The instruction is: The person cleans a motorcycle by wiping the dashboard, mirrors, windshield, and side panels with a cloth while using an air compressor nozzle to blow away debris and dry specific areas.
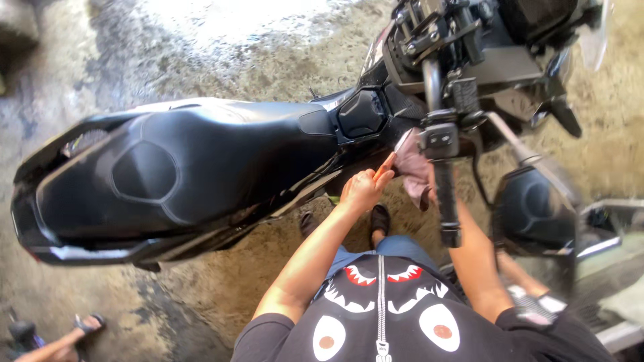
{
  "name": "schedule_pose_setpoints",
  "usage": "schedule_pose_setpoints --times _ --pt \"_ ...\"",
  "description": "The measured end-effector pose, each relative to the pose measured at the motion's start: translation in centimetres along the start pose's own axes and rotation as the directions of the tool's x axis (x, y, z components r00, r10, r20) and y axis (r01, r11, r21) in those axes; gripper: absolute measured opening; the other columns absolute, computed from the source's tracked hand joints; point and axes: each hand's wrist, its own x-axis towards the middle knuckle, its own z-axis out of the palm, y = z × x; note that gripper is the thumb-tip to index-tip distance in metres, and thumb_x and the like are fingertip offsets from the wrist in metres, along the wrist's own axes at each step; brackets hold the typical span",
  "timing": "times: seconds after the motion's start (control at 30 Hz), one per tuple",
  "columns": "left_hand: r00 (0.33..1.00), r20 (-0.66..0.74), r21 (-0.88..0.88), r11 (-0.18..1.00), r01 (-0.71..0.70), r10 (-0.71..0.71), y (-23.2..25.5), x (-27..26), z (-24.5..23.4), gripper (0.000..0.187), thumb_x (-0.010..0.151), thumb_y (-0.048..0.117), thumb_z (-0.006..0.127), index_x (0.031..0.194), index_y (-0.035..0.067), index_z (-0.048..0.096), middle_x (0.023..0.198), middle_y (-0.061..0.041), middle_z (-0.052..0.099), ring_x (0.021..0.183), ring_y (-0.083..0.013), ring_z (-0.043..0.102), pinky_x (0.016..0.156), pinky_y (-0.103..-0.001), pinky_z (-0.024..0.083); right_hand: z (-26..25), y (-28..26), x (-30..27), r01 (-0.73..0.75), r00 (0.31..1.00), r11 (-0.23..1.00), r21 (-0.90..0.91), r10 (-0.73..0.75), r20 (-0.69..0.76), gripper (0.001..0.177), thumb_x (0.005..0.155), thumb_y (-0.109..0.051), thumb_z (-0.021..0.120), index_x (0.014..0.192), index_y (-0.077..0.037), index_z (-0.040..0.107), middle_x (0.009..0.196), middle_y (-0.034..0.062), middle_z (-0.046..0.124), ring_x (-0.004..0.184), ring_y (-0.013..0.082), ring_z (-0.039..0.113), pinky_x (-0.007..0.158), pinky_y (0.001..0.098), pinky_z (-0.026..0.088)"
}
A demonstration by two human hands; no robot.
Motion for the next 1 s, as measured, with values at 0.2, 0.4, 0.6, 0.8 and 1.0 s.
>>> schedule_pose_setpoints --times 0.2,0.4,0.6,0.8,1.0 --pt "0.995 0.077 0.169 0.983 -0.075 0.062 -2.5 0.9 -4.0 0.073 0.099 0.07 0.039 0.092 0.005 0.072 0.09 -0.021 0.075 0.09 -0.0404 0.071 0.079 -0.052 0.054 5.0 2.7 0.1 -0.274 0.79 0.894 0.353 0.419 -0.447 0.042 0.1 -0.025 0.061 0.13 0.003 0.061 0.128 0.018 0.063 0.115 0.0297 0.063 0.096 0.0399 0.051" --pt "0.98 0.192 0.165 0.983 -0.085 0.052 -3.8 3.0 -8.9 0.071 0.095 0.069 0.042 0.092 0.006 0.075 0.087 -0.02 0.075 0.086 -0.0397 0.072 0.075 -0.052 0.055 8.5 5.9 6.3 -0.06 0.438 0.911 0.409 0.392 -0.809 0.036 0.102 -0.027 0.061 0.125 0.001 0.066 0.121 0.0191 0.068 0.11 0.0294 0.067 0.092 0.0404 0.053" --pt "0.975 0.192 0.175 0.974 -0.145 0.111 -7.2 5.1 -9.9 0.07 0.099 0.067 0.042 0.089 0.005 0.074 0.086 -0.021 0.074 0.086 -0.041 0.071 0.077 -0.052 0.054 14.0 5.6 15.5 -0.347 0.452 0.936 -0.055 0.116 -0.885 0.037 0.11 -0.02 0.04 0.094 -0.001 0.067 0.091 0.0215 0.07 0.087 0.0383 0.068 0.082 0.0492 0.054" --pt "0.961 0.263 0.063 0.992 -0.107 0.087 -8.5 5.8 -11.5 0.067 0.097 0.067 0.042 0.087 0.007 0.072 0.085 -0.021 0.073 0.086 -0.0432 0.069 0.075 -0.054 0.052 20.2 -1.6 13.0 -0.324 0.93 0.587 -0.742 0.055 -0.363 0.044 0.091 -0.034 0.051 0.133 -0.025 0.052 0.132 0.0196 0.055 0.115 0.0464 0.057 0.1 0.061 0.038" --pt "0.956 0.289 0.108 0.99 -0.092 0.058 -10.6 6.2 -12.5 0.069 0.098 0.068 0.039 0.086 0.008 0.072 0.084 -0.021 0.074 0.086 -0.0439 0.07 0.076 -0.055 0.052 18.8 1.5 15.0 -0.461 0.852 0.529 -0.712 0.04 -0.521 0.058 0.1 -0.02 0.047 0.157 -0.022 0.042 0.17 0.0153 0.034 0.152 0.0482 0.037 0.127 0.0577 0.022"
